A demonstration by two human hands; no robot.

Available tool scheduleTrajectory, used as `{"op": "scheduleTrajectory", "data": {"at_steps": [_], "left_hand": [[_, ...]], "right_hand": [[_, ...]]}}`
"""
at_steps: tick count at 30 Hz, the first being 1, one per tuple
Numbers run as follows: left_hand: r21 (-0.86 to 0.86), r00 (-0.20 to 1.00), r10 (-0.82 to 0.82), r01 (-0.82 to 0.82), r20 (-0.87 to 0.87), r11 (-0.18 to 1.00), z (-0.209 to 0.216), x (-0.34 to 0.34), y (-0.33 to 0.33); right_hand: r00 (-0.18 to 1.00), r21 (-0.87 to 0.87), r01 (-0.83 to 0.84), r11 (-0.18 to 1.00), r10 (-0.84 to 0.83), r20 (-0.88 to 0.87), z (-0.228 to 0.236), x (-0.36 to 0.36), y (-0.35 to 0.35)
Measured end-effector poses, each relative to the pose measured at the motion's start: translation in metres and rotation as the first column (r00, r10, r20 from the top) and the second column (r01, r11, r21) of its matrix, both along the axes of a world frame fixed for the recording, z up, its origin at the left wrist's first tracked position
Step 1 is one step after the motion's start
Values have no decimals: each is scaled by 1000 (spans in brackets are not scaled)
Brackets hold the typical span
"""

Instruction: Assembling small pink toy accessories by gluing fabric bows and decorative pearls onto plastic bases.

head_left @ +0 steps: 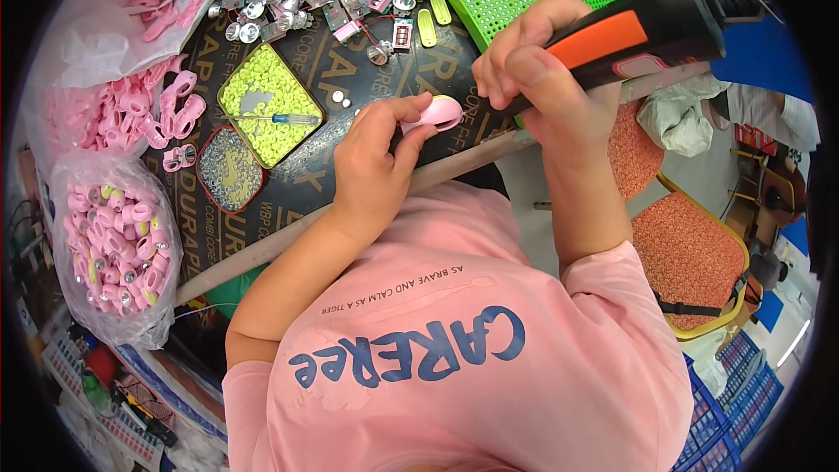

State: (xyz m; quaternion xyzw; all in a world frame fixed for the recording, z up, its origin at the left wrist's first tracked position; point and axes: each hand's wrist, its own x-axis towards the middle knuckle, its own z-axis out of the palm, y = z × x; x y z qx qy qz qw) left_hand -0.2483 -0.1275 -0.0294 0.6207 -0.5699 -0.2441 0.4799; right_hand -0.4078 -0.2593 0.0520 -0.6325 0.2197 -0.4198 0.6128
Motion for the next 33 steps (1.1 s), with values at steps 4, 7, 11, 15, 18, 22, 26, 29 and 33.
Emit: {"op": "scheduleTrajectory", "data": {"at_steps": [4, 7, 11, 15, 18, 22, 26, 29, 33], "left_hand": [[39, 998, 42, -40, -47, 998, 6, -4, -1], [49, 996, 43, -40, -73, 998, 6, -4, 0], [61, 997, 46, -42, -63, 997, 6, -2, 1], [25, 999, 42, -41, -29, 999, 2, -1, -1], [-1, 999, 40, -40, -22, 999, 5, -3, -2], [-2, 998, 36, -36, -42, 999, 7, -5, -5], [-99, 999, -33, 37, 38, 994, 3, 0, -4], [-197, 951, -141, 199, 276, 960, 6, 3, -5], [-160, 829, -239, 362, 506, 918, 18, -4, -2]], "right_hand": [[1000, 37, 30, 999, -29, -6, -2, 1, 2], [1000, -20, 21, 1000, -21, 12, -8, 2, 1], [999, -37, 10, 999, -8, 36, -10, 5, 5], [946, 94, 110, 989, -133, 295, -24, 11, 17], [945, -60, 125, 990, -101, 310, -30, 9, 18], [958, -121, 165, 979, -129, 256, -31, 2, 21], [938, 104, -28, 994, -10, 346, -18, -13, 5], [761, 235, 55, 970, -193, 620, 9, -34, -23], [740, -210, 671, 711, -623, 254, 28, -96, -99]]}}
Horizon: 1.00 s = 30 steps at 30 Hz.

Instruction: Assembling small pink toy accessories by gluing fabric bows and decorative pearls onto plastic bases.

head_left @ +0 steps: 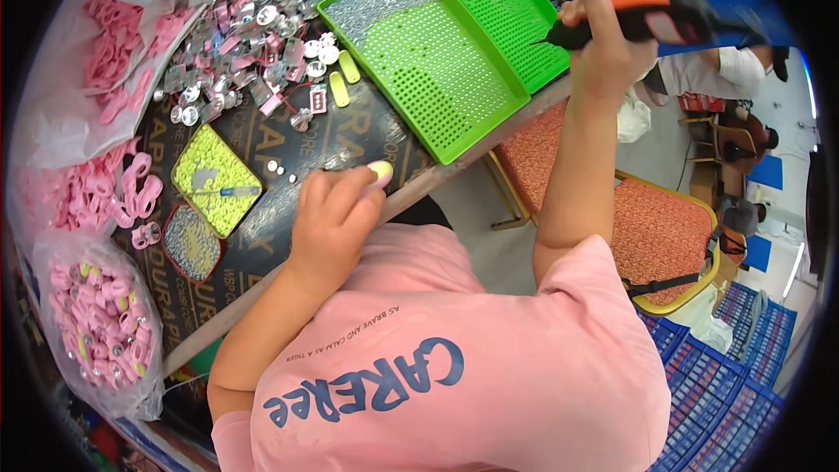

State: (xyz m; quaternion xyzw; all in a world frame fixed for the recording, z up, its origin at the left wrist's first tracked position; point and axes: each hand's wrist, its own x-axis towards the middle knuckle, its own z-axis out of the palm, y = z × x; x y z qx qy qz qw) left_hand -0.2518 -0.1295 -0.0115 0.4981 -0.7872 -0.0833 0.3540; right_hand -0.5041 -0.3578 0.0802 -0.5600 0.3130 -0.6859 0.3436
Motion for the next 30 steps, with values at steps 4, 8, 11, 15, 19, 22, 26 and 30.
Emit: {"op": "scheduleTrajectory", "data": {"at_steps": [4, 8, 11, 15, 19, 22, 26, 30], "left_hand": [[-42, 994, -46, 50, 94, 998, 1, -2, 4], [-87, 986, -68, 81, 150, 993, -4, -2, 6], [-111, 980, -132, 150, 152, 982, 1, 1, 2], [-90, 978, -176, 186, 117, 978, 0, 0, 3], [-84, 969, -208, 220, 130, 972, 5, -1, 3], [-73, 968, -220, 230, 124, 970, 5, -1, 4], [-77, 965, -240, 249, 105, 966, 5, -1, 2], [-53, 960, -260, 266, 103, 962, 8, 1, 2]], "right_hand": [[990, 29, 122, 992, -120, -70, -20, -22, -42], [991, -21, 107, 994, -108, -82, -24, -24, -59], [983, 1, 157, 988, -156, -100, -23, -20, -64], [980, 68, 180, 981, -173, -103, -21, -13, -69], [968, -20, 156, 988, -157, -196, -24, -12, -74], [973, 35, 171, 985, -163, -164, -25, -11, -74], [977, 35, 133, 991, -125, -175, -35, -22, -87], [991, 27, 95, 995, -92, -96, -42, -25, -95]]}}
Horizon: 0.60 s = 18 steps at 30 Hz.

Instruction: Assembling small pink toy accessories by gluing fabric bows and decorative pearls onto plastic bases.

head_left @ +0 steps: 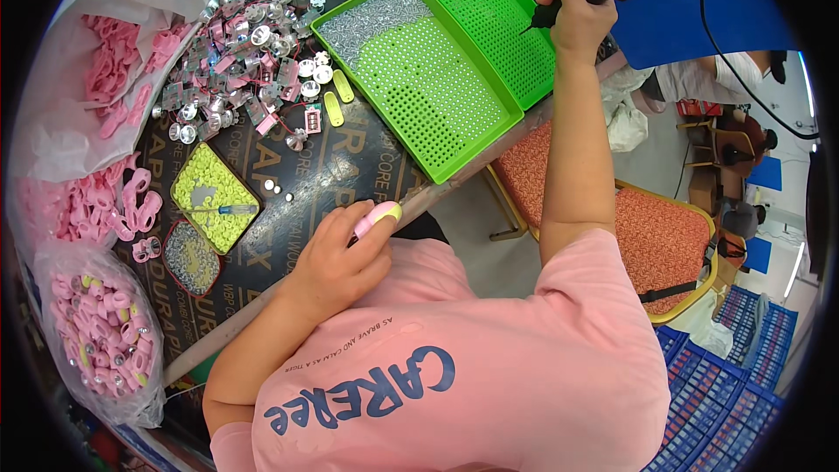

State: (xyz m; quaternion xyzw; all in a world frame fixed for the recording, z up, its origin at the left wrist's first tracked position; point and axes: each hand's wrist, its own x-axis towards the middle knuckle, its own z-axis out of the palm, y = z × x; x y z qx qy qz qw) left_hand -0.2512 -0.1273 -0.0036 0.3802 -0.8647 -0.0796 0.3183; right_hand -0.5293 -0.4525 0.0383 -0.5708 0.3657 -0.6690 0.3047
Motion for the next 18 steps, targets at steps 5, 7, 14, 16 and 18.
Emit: {"op": "scheduleTrajectory", "data": {"at_steps": [5, 7, 14, 16, 18], "left_hand": [[36, 1000, 9, -9, 1, 999, -6, 1, 7], [23, 1000, 12, -12, -6, 1000, -9, 2, 10], [162, 994, 78, -66, -73, 985, -15, 1, 18], [134, 985, 114, -96, -133, 986, -13, -3, 14], [95, 975, 162, -149, -153, 984, -14, -7, 14]], "right_hand": [[1000, -15, 2, 1000, -3, -23, -1, 5, 0], [999, -11, 8, 1000, -8, -33, 4, 1, 4], [918, 54, -273, 961, 243, 313, 52, 26, 47], [790, 124, -543, 831, 455, 410, 64, 40, 79], [703, 185, -678, 711, 556, 443, 65, 61, 114]]}}
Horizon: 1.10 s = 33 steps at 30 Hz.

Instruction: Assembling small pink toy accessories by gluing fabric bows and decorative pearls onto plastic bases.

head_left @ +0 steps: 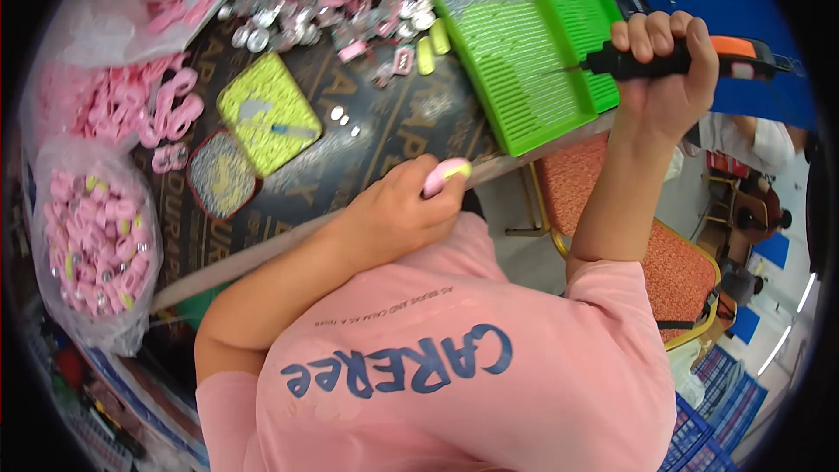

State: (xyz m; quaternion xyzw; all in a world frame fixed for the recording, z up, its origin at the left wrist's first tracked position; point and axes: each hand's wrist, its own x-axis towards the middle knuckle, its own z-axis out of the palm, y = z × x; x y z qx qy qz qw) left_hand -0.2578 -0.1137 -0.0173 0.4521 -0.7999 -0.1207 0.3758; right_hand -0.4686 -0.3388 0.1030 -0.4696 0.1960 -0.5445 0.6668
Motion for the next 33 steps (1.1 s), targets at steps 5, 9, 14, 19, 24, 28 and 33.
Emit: {"op": "scheduleTrajectory", "data": {"at_steps": [5, 9, 14, 19, 24, 28, 33], "left_hand": [[-45, 996, 85, -84, 38, 995, -16, -6, 6], [-22, 996, 75, -74, 39, 997, -15, -4, 7], [-182, 990, 115, -100, 76, 978, -19, -5, 2], [-224, 987, 130, -107, 91, 969, -23, -7, 2], [-184, 994, 107, -100, 30, 978, -20, -6, 3], [-176, 994, 107, -102, 19, 979, -21, -6, 2], [-105, 991, 91, -81, 99, 991, -21, -5, 8]], "right_hand": [[955, -9, -274, 962, 272, -118, -19, 55, 76], [933, 33, -293, 956, 293, -207, -23, 67, 94], [957, 143, -231, 962, 251, -143, -24, 75, 106], [913, 77, -229, 970, 242, -329, -21, 73, 109], [937, 99, -221, 970, 240, -255, -28, 74, 108], [950, 73, -248, 966, 257, -179, -31, 72, 107], [920, -17, -296, 955, 280, -273, -29, 69, 105]]}}
